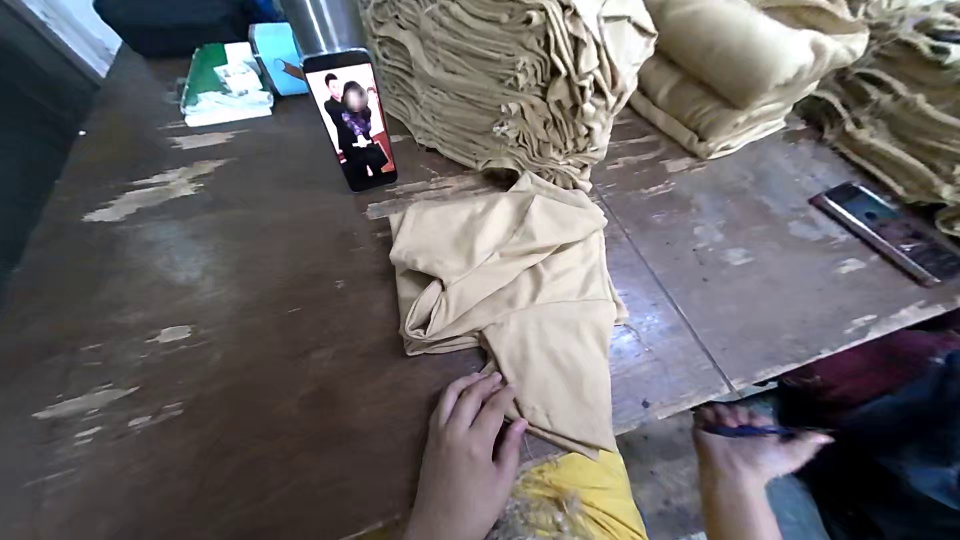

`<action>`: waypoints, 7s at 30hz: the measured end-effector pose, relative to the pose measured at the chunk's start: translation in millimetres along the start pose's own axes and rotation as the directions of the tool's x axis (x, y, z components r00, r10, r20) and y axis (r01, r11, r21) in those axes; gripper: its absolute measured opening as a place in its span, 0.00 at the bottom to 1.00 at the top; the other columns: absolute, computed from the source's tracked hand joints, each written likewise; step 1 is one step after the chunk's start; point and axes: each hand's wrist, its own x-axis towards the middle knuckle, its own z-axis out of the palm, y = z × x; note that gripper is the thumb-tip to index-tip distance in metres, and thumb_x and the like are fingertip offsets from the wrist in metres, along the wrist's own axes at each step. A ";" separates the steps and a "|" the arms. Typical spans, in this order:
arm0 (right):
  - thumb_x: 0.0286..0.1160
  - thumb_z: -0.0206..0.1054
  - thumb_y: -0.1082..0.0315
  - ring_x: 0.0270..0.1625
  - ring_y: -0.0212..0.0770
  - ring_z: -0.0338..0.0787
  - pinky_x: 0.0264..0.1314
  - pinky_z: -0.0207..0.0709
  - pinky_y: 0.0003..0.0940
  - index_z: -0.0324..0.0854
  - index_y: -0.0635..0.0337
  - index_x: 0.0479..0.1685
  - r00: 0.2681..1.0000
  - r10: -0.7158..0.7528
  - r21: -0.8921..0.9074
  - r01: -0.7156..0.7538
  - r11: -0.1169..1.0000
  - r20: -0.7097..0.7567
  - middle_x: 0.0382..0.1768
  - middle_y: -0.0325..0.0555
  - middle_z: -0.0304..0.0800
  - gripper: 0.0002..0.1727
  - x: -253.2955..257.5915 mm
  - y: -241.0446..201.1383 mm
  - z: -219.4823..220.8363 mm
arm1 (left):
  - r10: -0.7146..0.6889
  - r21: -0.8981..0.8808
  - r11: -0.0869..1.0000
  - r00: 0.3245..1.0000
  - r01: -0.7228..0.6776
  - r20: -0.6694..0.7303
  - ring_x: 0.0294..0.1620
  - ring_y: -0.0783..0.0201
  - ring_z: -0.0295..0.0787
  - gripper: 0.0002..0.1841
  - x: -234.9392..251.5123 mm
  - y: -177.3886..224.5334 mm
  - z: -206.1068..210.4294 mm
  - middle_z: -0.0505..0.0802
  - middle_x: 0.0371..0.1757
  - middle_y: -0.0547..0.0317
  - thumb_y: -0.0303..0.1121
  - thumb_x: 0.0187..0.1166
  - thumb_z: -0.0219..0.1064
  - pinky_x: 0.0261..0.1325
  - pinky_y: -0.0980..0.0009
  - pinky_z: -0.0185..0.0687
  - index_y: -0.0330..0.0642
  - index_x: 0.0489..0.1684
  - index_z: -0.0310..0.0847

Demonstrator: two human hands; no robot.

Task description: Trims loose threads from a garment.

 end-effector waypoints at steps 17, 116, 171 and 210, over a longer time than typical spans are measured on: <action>0.82 0.58 0.34 0.18 0.25 0.83 0.19 0.77 0.19 0.81 0.48 0.29 -0.461 0.593 -0.513 -0.854 -0.093 0.660 0.20 0.29 0.80 0.28 -180.9 -23.4 144.5 | 0.077 0.003 0.997 0.997 -0.077 0.029 0.63 0.52 0.86 0.16 16.9 11.4 1.8 0.94 0.60 0.63 0.40 0.75 0.69 0.57 0.52 0.79 0.57 0.58 0.94; 0.73 0.77 0.68 0.55 0.33 0.91 0.57 0.87 0.25 0.71 0.59 0.41 0.105 -0.029 -0.056 0.726 0.685 0.994 0.53 0.48 0.89 0.16 -179.7 13.5 171.7 | -0.303 -0.944 0.317 0.953 0.096 -0.005 0.51 0.71 0.93 0.14 8.3 12.0 9.6 0.95 0.53 0.63 0.18 0.77 0.67 0.59 0.72 0.90 0.37 0.58 0.86; 0.84 0.58 0.42 0.19 0.36 0.76 0.20 0.69 0.30 0.78 0.56 0.24 0.105 0.195 -0.140 0.974 0.179 0.975 0.18 0.40 0.75 0.28 -170.9 -1.2 148.6 | -0.170 -0.895 0.443 0.976 -0.050 -0.139 0.53 0.77 0.87 0.09 2.4 9.1 13.3 0.90 0.53 0.65 0.23 0.81 0.67 0.57 0.81 0.85 0.48 0.50 0.89; 0.81 0.69 0.65 0.39 0.29 0.85 0.43 0.76 0.23 0.69 0.51 0.34 0.035 -0.036 -0.014 0.884 0.468 0.999 0.41 0.38 0.88 0.11 -195.1 -19.5 144.1 | -0.065 -0.671 0.726 0.957 -0.150 -0.284 0.49 0.79 0.86 0.04 2.2 16.9 25.6 0.88 0.47 0.62 0.28 0.72 0.78 0.55 0.85 0.84 0.44 0.38 0.90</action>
